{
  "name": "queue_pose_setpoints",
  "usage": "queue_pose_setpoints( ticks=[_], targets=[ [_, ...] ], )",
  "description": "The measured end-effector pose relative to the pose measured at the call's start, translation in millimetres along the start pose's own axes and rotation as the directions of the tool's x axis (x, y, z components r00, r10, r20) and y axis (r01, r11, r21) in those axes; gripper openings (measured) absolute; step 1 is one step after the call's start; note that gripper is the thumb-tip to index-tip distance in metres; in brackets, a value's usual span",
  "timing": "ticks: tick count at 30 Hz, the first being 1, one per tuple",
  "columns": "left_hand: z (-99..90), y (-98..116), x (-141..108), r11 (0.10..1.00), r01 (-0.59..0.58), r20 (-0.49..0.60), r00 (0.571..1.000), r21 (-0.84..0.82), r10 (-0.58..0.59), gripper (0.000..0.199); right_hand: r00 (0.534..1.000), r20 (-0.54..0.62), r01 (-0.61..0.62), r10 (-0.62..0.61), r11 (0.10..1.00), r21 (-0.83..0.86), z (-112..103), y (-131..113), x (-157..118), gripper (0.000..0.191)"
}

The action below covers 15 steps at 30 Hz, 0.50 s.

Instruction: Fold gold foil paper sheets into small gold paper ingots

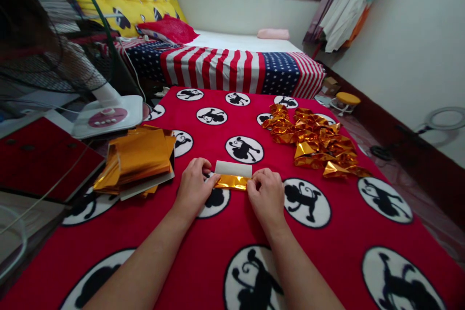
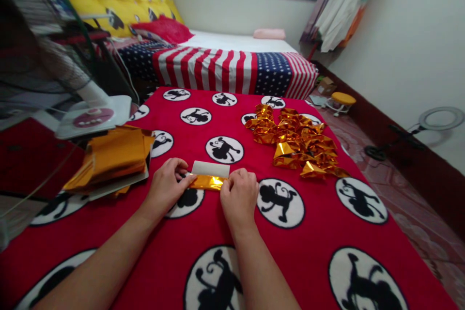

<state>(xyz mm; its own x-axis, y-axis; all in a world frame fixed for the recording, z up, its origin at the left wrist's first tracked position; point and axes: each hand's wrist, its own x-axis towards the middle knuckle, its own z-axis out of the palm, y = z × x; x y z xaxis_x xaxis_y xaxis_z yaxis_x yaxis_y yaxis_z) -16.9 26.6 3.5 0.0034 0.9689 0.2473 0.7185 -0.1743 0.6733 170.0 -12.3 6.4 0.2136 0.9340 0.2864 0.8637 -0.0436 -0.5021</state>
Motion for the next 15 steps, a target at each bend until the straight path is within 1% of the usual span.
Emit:
queue_pose_setpoints(
  ticks=[3, 7, 8, 10, 11, 13, 15],
  targets=[
    [-0.1, 0, 1, 1.0, -0.01, 0.023, 1.0, -0.009, 0.011, 0.024, 1.0, -0.004, 0.001, -0.001, 1.0, -0.013, 0, 0, 0, 0.017],
    [-4.1, 2, 6, 1.0, 0.002, 0.088, 0.996, 0.014, -0.003, 0.035, 1.0, -0.004, -0.001, 0.001, 1.0, -0.014, 1, 1, -1, 0.018],
    [-5.4, 2, 7, 1.0, 0.012, 0.104, 0.994, 0.024, -0.014, 0.036, 1.0, -0.01, -0.007, 0.007, 1.0, -0.011, 2, 1, -1, 0.016],
    [-8.0, 2, 10, 0.998, 0.027, 0.14, 0.99, 0.048, -0.033, 0.035, 0.999, -0.035, -0.026, 0.027, 1.0, 0.005, 2, 2, -1, 0.005],
    [-9.2, 2, 12, 0.998, 0.032, 0.158, 0.987, 0.062, -0.042, 0.034, 0.998, -0.048, -0.035, 0.036, 0.999, 0.015, 2, 2, -1, 0.007],
    [-11.4, 2, 14, 0.995, 0.038, 0.193, 0.98, 0.09, -0.055, 0.032, 0.997, -0.06, -0.043, 0.045, 0.998, 0.037, 3, 3, -1, 0.02],
    [-13.3, 2, 16, 0.993, 0.041, 0.223, 0.972, 0.114, -0.066, 0.029, 0.998, -0.053, -0.039, 0.042, 0.998, 0.052, 3, 4, 0, 0.023]
  ],
)
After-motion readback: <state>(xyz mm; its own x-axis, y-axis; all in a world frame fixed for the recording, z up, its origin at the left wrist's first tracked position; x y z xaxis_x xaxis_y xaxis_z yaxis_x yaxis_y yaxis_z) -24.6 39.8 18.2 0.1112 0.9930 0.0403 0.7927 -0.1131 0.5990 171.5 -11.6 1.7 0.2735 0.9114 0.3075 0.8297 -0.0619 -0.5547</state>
